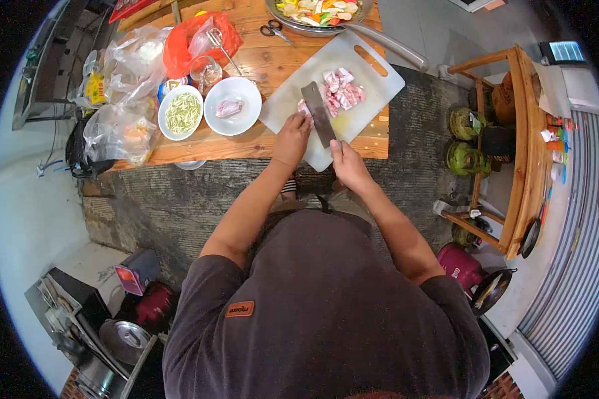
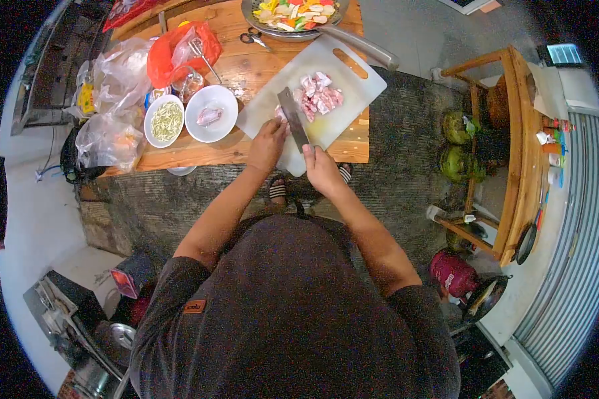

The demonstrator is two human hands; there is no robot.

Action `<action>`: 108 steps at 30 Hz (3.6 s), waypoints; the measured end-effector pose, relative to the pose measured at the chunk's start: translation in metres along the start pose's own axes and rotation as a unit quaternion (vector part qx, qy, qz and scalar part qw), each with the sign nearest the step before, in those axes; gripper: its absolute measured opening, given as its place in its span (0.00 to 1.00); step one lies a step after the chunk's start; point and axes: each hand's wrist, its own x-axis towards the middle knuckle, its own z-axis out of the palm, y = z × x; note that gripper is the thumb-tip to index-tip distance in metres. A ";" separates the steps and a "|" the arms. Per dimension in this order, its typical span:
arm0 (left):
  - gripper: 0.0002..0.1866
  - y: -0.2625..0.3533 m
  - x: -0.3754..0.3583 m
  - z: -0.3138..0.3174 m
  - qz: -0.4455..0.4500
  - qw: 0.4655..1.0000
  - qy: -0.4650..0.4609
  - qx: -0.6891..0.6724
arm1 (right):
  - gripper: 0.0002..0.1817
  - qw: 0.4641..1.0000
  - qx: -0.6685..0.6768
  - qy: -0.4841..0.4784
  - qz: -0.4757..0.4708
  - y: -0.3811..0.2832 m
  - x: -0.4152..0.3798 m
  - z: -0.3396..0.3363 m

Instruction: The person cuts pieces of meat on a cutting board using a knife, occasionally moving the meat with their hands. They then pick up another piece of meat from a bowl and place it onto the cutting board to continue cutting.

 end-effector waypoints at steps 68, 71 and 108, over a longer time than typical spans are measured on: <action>0.23 0.009 0.026 0.009 -0.304 0.945 -0.007 -0.118 | 0.31 0.995 0.094 0.015 0.002 0.019 0.001 -0.002; 0.23 -0.004 0.022 0.008 -0.327 0.933 -0.021 -0.151 | 0.31 0.990 0.136 0.002 0.047 0.010 -0.003 -0.008; 0.14 -0.007 0.005 0.002 -0.320 0.927 0.040 -0.190 | 0.30 0.991 0.009 0.068 -0.111 0.027 0.001 0.032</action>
